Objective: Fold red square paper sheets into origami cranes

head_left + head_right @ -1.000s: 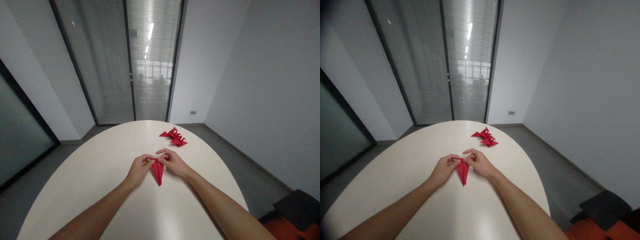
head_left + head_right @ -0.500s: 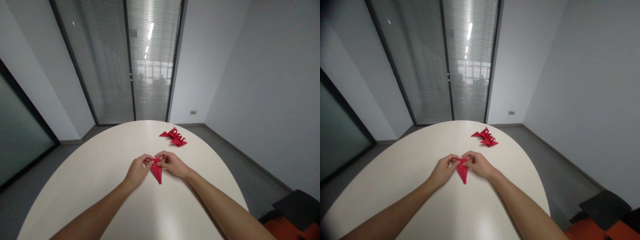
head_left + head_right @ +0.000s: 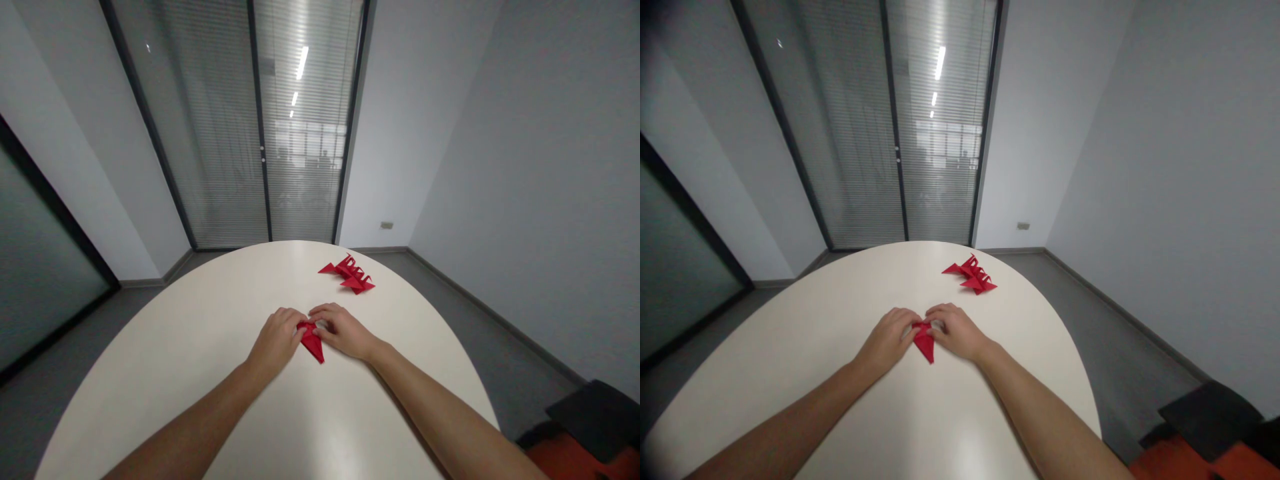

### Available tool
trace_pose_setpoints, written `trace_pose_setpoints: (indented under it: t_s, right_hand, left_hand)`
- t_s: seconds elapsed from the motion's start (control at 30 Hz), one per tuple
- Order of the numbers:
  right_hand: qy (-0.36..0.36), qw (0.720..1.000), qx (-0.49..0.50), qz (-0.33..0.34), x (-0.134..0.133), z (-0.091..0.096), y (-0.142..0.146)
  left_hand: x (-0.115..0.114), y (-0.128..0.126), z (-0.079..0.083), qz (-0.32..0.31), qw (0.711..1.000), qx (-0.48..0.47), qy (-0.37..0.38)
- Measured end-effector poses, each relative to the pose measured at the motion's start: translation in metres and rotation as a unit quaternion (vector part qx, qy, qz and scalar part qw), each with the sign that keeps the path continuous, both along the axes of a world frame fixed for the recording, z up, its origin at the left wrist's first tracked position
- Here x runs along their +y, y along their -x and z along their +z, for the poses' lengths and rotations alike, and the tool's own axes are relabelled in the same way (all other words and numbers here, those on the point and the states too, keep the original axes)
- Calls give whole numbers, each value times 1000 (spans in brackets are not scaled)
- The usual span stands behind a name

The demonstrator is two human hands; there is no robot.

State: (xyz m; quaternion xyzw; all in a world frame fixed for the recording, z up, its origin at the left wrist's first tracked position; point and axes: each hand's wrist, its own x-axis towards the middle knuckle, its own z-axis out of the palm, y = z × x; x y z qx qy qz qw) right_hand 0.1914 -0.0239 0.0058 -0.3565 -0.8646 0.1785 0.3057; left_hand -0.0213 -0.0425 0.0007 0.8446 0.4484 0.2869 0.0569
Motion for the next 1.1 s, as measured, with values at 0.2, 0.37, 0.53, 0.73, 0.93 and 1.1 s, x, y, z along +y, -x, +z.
trace_pose_setpoints:
  t_s: [0.2,0.37,0.53,0.73,0.93,1.1]
  right_hand:
    - [-33,999,-39,-7,0,1,-1]
    - [-36,998,-58,18,1,2,-2]
    - [19,993,-109,49,-1,5,-10]
    - [45,991,-107,64,-7,7,-14]
    - [76,988,-123,53,-8,8,-16]
    - [98,983,-141,69,-5,9,-20]
  left_hand:
    - [-10,-1,16,-38,993,105,28]
    - [-14,4,20,-77,985,149,35]
    - [-13,15,13,-91,975,182,93]
    - [-13,21,7,-113,976,161,92]
    - [-13,23,5,-121,977,155,85]
    - [-11,23,4,-124,979,147,67]
